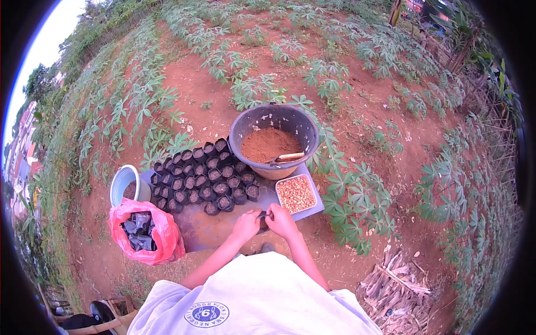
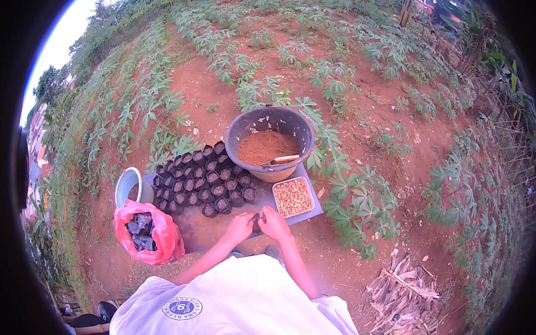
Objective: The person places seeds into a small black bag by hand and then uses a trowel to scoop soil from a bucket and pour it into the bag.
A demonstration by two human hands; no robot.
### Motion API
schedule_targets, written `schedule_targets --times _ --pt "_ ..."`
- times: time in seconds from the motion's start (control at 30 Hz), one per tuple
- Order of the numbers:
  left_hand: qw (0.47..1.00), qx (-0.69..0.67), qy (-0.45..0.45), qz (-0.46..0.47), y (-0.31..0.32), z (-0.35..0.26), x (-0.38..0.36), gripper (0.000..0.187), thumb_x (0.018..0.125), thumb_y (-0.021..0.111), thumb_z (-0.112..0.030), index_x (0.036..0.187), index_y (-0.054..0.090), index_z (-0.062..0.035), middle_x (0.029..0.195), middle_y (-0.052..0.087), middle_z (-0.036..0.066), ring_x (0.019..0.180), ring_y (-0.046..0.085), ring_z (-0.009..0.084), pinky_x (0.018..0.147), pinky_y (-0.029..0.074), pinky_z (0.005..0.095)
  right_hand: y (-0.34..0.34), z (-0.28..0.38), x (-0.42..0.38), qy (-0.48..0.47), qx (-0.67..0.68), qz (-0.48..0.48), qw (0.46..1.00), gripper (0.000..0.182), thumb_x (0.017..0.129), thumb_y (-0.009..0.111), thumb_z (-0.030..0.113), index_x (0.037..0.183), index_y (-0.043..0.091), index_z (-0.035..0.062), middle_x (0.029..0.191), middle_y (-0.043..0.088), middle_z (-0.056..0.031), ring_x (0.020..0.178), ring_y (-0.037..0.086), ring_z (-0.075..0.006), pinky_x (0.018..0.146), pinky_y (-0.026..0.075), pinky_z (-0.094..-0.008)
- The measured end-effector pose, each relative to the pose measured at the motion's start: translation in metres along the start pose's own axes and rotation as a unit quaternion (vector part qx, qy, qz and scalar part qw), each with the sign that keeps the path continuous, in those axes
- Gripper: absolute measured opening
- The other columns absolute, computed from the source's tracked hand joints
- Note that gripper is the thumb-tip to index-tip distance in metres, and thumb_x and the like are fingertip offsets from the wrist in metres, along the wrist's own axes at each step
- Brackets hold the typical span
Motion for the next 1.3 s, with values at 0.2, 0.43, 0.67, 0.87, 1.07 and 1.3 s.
schedule_targets --times 0.2,0.43,0.67,0.87,1.07,1.3 --pt "0.999 -0.009 -0.017 0.026 -0.001 -0.001 0.003 0.036 0.086 0.051 -0.013 0.120 0.061 -0.0067 0.114 0.062 0.022 0.104 0.061 0.0380 0.092 0.048 0.0464 -0.001 -0.002 0.001 -0.021 0.002 -0.020 1.000 0.011 0.075 0.061 0.002 0.081 0.052 -0.0011 0.074 0.057 -0.0130 0.066 0.061 -0.0236 0.063 0.050 -0.0350" --pt "0.989 -0.094 -0.092 0.063 -0.002 0.001 0.007 0.036 0.086 0.052 -0.015 0.120 0.063 -0.0057 0.107 0.063 0.025 0.104 0.061 0.0389 0.092 0.048 0.0456 -0.004 0.002 0.003 -0.019 0.014 -0.017 1.000 0.012 0.075 0.062 0.002 0.083 0.053 -0.0001 0.075 0.057 -0.0126 0.067 0.061 -0.0238 0.063 0.049 -0.0350" --pt "0.991 -0.077 -0.106 -0.006 -0.006 -0.005 0.012 0.036 0.084 0.052 -0.013 0.117 0.064 -0.0044 0.105 0.062 0.028 0.103 0.061 0.0399 0.091 0.048 0.0457 0.004 -0.007 0.007 0.000 -0.003 -0.022 1.000 0.014 0.075 0.062 0.001 0.084 0.052 -0.0003 0.075 0.058 -0.0124 0.069 0.061 -0.0240 0.066 0.049 -0.0352" --pt "0.989 -0.070 -0.126 -0.004 -0.006 -0.012 0.009 0.039 0.084 0.053 -0.013 0.121 0.061 -0.0031 0.104 0.063 0.028 0.101 0.062 0.0408 0.091 0.048 0.0452 -0.004 -0.008 0.008 0.015 0.021 -0.014 1.000 0.014 0.075 0.062 0.000 0.085 0.052 -0.0001 0.073 0.057 -0.0122 0.067 0.061 -0.0226 0.064 0.049 -0.0347" --pt "0.988 -0.064 -0.137 -0.015 -0.007 -0.017 0.011 0.040 0.085 0.052 -0.012 0.123 0.060 -0.0041 0.105 0.063 0.028 0.101 0.062 0.0405 0.092 0.048 0.0457 0.004 -0.010 0.006 0.003 -0.003 -0.054 0.999 0.015 0.075 0.062 0.000 0.087 0.053 -0.0005 0.070 0.057 -0.0115 0.065 0.060 -0.0225 0.063 0.048 -0.0342" --pt "0.990 -0.071 -0.118 -0.013 0.004 -0.003 0.009 0.041 0.086 0.053 -0.014 0.126 0.059 -0.0063 0.108 0.062 0.027 0.105 0.060 0.0397 0.094 0.047 0.0446 0.001 -0.011 0.005 0.047 0.024 -0.021 0.998 0.016 0.075 0.061 -0.001 0.090 0.054 -0.0011 0.068 0.056 -0.0084 0.063 0.057 -0.0188 0.061 0.047 -0.0327"
Point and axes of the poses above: each hand's wrist, its own x-axis towards the middle knuckle, its own y-axis out of the palm, z = x × y, the point moved 1 cm from there along x, towards the middle knuckle
